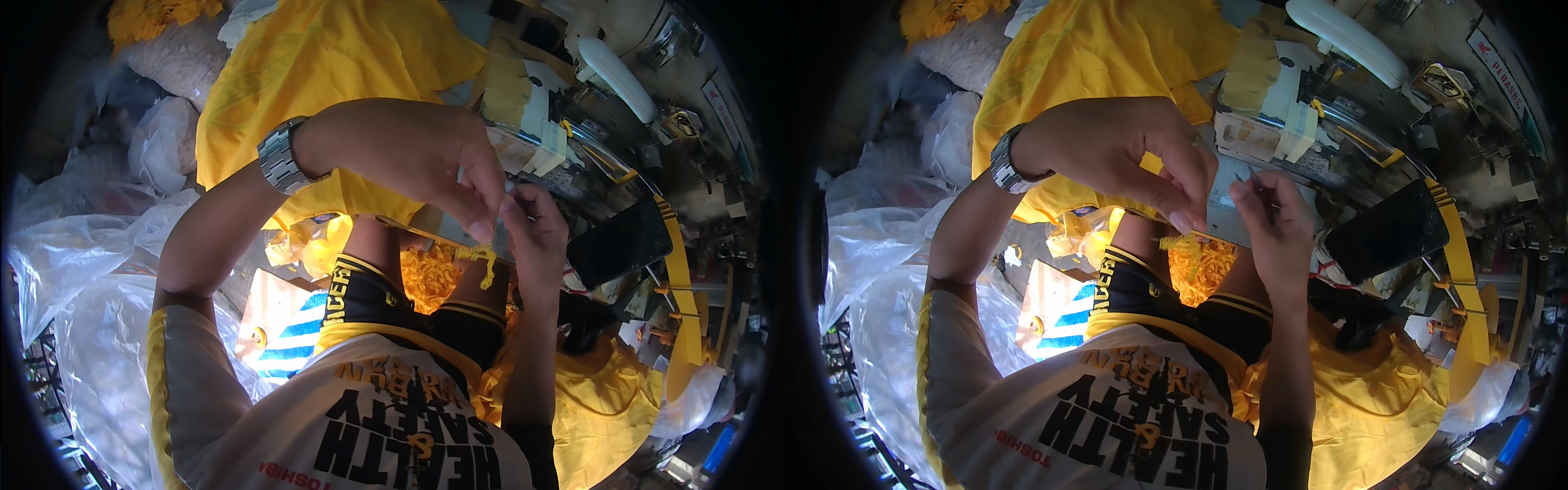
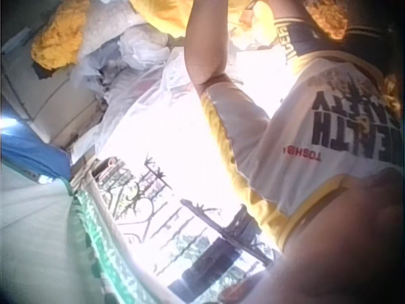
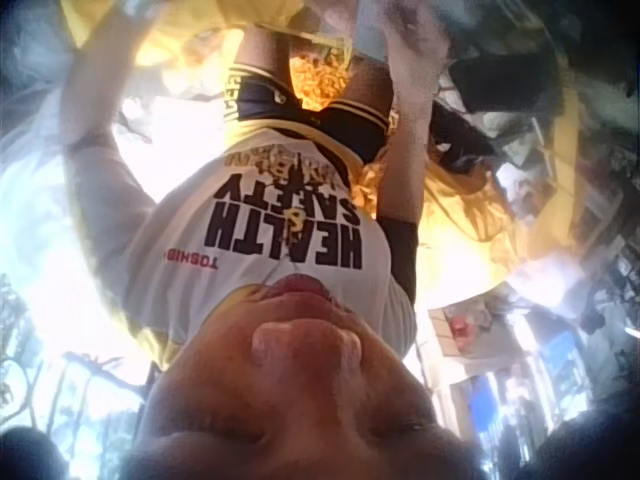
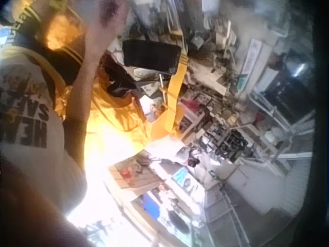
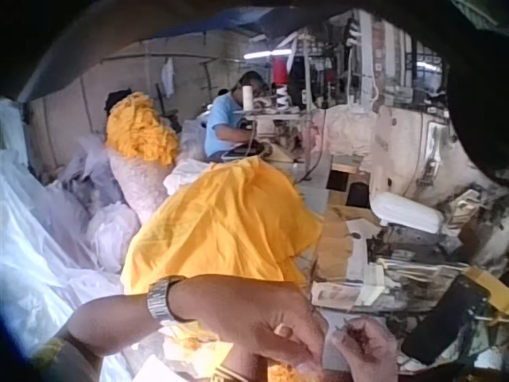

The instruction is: The person prepares and assembles yellow textile garment components using a industrial sewing machine, handling fabric panels and small textile pieces by hand and with snips.

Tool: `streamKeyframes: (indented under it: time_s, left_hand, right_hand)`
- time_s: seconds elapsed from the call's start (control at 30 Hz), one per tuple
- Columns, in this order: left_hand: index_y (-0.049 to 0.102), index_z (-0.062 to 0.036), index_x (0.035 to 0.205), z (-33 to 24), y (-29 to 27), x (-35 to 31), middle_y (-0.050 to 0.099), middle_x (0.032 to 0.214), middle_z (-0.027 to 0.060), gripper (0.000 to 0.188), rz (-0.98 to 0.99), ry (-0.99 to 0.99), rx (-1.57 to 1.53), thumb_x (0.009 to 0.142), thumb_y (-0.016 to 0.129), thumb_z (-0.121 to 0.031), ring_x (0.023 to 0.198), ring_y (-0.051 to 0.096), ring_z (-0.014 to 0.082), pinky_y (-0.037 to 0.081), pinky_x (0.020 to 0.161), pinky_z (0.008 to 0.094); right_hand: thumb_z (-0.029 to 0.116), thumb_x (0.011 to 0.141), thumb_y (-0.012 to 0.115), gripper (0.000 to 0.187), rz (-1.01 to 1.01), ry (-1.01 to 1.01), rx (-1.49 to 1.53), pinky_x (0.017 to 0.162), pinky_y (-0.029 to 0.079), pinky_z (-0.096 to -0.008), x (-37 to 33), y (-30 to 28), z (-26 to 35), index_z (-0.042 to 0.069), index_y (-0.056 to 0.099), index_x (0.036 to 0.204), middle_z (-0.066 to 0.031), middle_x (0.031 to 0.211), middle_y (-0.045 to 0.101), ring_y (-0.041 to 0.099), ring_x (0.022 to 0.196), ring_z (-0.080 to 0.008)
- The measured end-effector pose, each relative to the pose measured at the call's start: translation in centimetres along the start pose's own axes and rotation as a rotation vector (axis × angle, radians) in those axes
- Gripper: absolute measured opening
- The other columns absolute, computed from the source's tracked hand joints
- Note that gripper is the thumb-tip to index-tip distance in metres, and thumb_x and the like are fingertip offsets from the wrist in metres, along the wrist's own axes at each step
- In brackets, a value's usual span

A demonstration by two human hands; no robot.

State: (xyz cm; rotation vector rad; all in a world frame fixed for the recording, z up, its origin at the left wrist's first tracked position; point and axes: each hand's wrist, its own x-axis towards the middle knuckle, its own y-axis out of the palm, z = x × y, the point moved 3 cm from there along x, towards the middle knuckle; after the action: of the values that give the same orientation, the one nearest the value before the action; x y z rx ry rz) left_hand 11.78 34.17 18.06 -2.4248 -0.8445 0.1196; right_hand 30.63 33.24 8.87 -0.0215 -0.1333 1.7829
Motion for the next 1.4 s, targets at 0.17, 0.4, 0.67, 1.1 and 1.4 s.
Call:
streamKeyframes:
  time_s: [0.17, 0.4, 0.67, 1.1, 1.4]
  left_hand:
    - [0.068, -0.0027, 0.093, 8.3, 2.0, -3.6, 0.066, 0.09, 0.0079, 0.011, -0.274, -0.17, 0.6, 0.083, 0.068, -0.008, 0.085, 0.061, 0.0221, 0.048, 0.077, 0.0329]
    - [0.064, -0.0051, 0.094, 0.7, -3.9, -2.1, 0.064, 0.094, 0.007, 0.006, -0.458, 0.254, 0.644, 0.089, 0.063, -0.007, 0.085, 0.06, 0.0227, 0.048, 0.078, 0.0332]
    - [0.057, 0.0004, 0.093, -6.7, -11.6, -2.1, 0.059, 0.082, 0.0052, 0.003, -0.675, 0.297, 0.509, 0.093, 0.057, -0.003, 0.075, 0.056, 0.012, 0.045, 0.065, 0.0283]
    - [0.059, -0.0011, 0.102, 2.6, 1.6, -1.0, 0.059, 0.093, 0.0001, 0.009, -0.803, 0.014, -0.239, 0.094, 0.06, -0.005, 0.082, 0.051, 0.0034, 0.04, 0.072, 0.019]
    - [0.068, -0.0014, 0.099, 1.8, 4.6, -3.3, 0.065, 0.092, 0.0039, 0.024, -0.9, 0.024, 0.084, 0.08, 0.077, -0.01, 0.079, 0.061, 0.0119, 0.047, 0.074, 0.0253]
  right_hand:
    - [0.004, 0.081, 0.074, 0.024, -0.046, -0.086, 0.041, 0.063, 0.043, -0.0196, -0.2, -1.4, 0.8, 0.003, 0.059, 0.101, 0.0008, 0.087, 0.058, 0.052, 0.076, -0.005]
    - [0.001, 0.08, 0.075, 0.033, 0.403, -0.023, 0.493, 0.066, 0.05, -0.0188, 1.5, 9.9, -0.6, 0.0, 0.06, 0.108, -0.0052, 0.098, 0.064, 0.059, 0.084, -0.0051]
    - [0.017, 0.087, 0.072, 0.02, 0.65, 0.095, 0.504, 0.041, 0.033, -0.0205, 0.5, 15.5, 3.2, 0.003, 0.06, 0.096, 0.0036, 0.061, 0.051, 0.042, 0.043, -0.0032]
    - [0.002, 0.083, 0.073, 0.029, 0.245, -0.109, 0.225, 0.046, 0.036, -0.0177, -0.6, 1.0, 3.9, 0.0, 0.061, 0.109, -0.0019, 0.085, 0.064, 0.048, 0.056, 0.0003]
    - [0.007, 0.09, 0.066, 0.008, 0.154, -0.002, 0.417, 0.038, 0.032, -0.0175, 0.5, 2.9, 2.5, 0.001, 0.062, 0.093, 0.0012, 0.065, 0.055, 0.04, 0.041, -0.0002]
